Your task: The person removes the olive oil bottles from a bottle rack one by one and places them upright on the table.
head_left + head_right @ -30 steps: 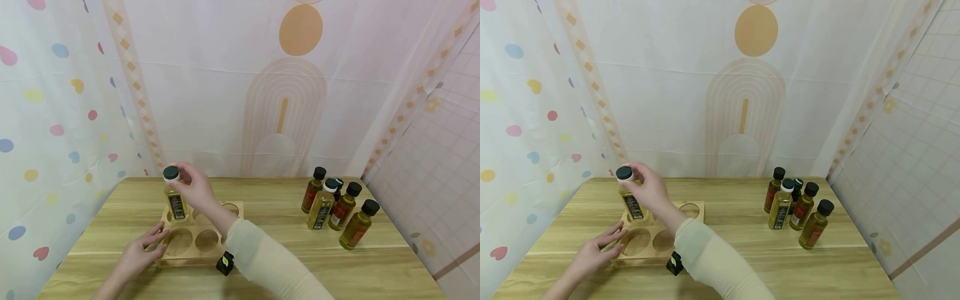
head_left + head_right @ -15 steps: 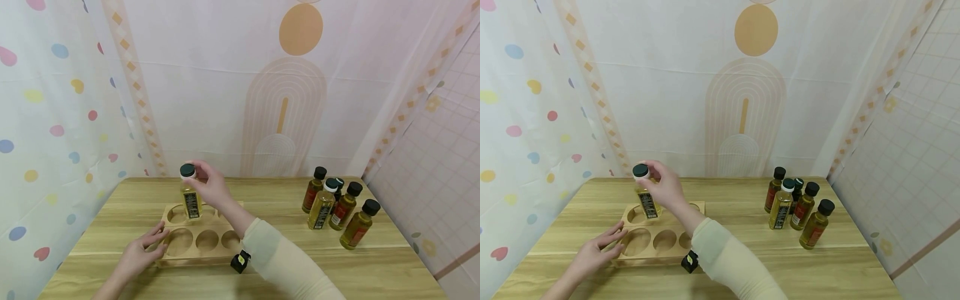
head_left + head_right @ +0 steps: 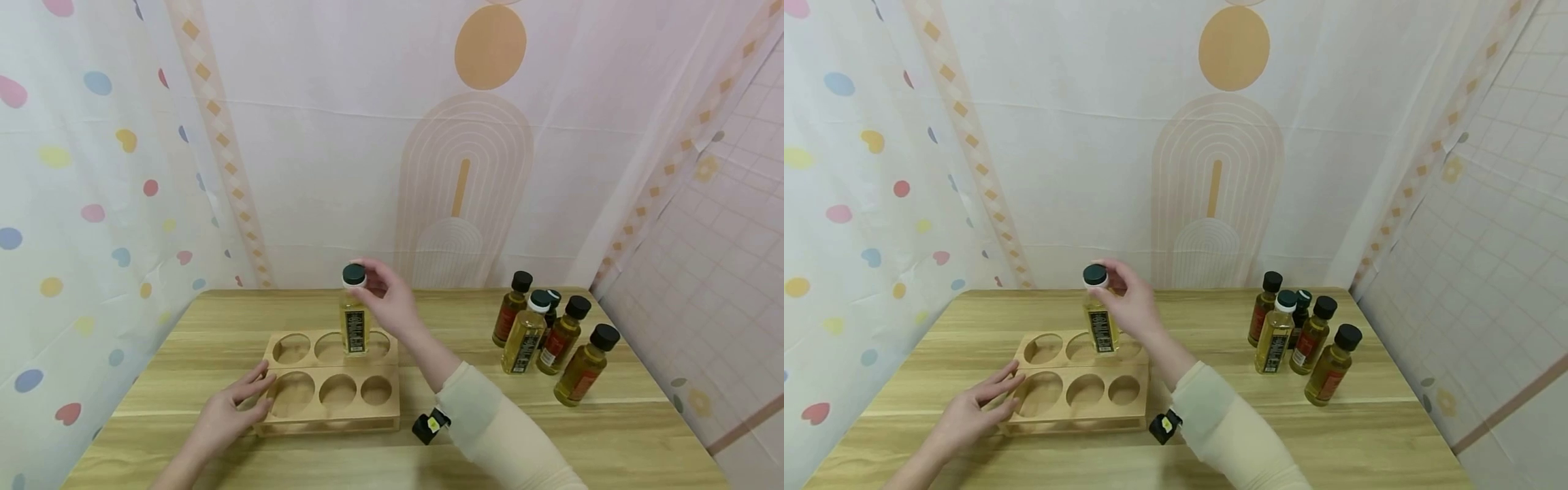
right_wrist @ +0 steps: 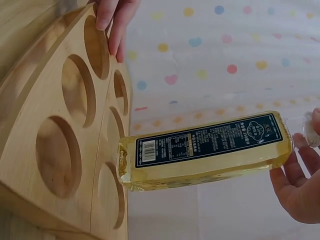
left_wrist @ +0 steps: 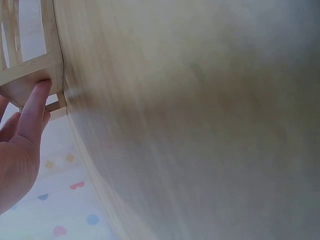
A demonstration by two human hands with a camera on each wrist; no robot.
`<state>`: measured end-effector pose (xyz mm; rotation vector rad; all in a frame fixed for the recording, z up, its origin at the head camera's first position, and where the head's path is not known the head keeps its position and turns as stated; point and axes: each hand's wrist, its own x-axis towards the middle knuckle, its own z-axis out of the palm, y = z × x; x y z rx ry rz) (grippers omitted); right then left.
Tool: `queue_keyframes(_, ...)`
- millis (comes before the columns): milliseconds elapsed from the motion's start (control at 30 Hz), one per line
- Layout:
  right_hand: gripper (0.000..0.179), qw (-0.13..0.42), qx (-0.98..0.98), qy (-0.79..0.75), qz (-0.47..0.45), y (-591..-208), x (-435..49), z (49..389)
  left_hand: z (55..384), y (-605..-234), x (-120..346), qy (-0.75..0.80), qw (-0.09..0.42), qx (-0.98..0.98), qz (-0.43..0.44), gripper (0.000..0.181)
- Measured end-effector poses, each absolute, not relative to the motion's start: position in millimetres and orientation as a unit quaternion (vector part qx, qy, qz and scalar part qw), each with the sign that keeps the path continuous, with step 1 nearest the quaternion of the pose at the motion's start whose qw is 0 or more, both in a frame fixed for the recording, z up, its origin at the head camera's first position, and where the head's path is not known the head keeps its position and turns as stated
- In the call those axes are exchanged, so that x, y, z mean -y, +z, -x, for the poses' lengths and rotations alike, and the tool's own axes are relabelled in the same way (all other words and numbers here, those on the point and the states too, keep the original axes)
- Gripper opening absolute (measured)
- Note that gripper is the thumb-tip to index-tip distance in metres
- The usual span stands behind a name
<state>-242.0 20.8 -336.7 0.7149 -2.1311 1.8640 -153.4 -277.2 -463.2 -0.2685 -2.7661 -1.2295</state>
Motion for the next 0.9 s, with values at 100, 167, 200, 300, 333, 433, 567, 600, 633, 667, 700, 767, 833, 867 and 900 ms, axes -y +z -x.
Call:
queue_keyframes(100, 0.040, 0.112, 0.721, 0.641, -0.239, -337, -33, 240, 154, -464, 278, -0.405, 0.055, 0.908, 0.091, 0.045)
queue_keyframes(167, 0.041, 0.110, 0.718, 0.646, -0.235, -338, -42, 239, 154, -464, 279, -0.404, 0.057, 0.909, 0.091, 0.045)
queue_keyframes(200, 0.041, 0.111, 0.717, 0.647, -0.234, -338, -46, 239, 154, -464, 279, -0.403, 0.057, 0.909, 0.090, 0.045)
queue_keyframes(300, 0.042, 0.112, 0.718, 0.647, -0.229, -339, -59, 237, 154, -464, 279, -0.402, 0.057, 0.909, 0.090, 0.045)
queue_keyframes(333, 0.042, 0.113, 0.720, 0.647, -0.226, -339, -64, 236, 154, -464, 279, -0.401, 0.057, 0.910, 0.090, 0.045)
queue_keyframes(433, 0.042, 0.115, 0.725, 0.643, -0.221, -339, -76, 233, 154, -465, 278, -0.402, 0.054, 0.910, 0.090, 0.046)
queue_keyframes(567, 0.044, 0.119, 0.736, 0.633, -0.208, -342, -92, 230, 154, -465, 278, -0.406, 0.050, 0.908, 0.092, 0.046)
queue_keyframes(600, 0.044, 0.120, 0.740, 0.630, -0.203, -343, -95, 230, 154, -465, 278, -0.405, 0.052, 0.908, 0.092, 0.046)
queue_keyframes(633, 0.044, 0.119, 0.744, 0.627, -0.197, -344, -99, 229, 154, -465, 278, -0.404, 0.052, 0.908, 0.093, 0.046)
queue_keyframes(667, 0.044, 0.118, 0.747, 0.625, -0.191, -345, -103, 228, 154, -465, 278, -0.403, 0.053, 0.909, 0.093, 0.046)
queue_keyframes(700, 0.044, 0.116, 0.750, 0.623, -0.189, -346, -107, 228, 154, -465, 278, -0.402, 0.054, 0.909, 0.093, 0.046)
queue_keyframes(767, 0.043, 0.113, 0.753, 0.621, -0.184, -349, -116, 225, 154, -465, 279, -0.398, 0.057, 0.911, 0.093, 0.046)
queue_keyframes(833, 0.042, 0.111, 0.757, 0.618, -0.180, -352, -124, 223, 155, -465, 278, -0.395, 0.057, 0.912, 0.091, 0.046)
queue_keyframes(867, 0.042, 0.112, 0.760, 0.616, -0.177, -354, -129, 222, 155, -465, 278, -0.393, 0.057, 0.913, 0.090, 0.046)
queue_keyframes(900, 0.042, 0.114, 0.763, 0.612, -0.174, -356, -133, 221, 155, -465, 278, -0.392, 0.057, 0.914, 0.089, 0.046)
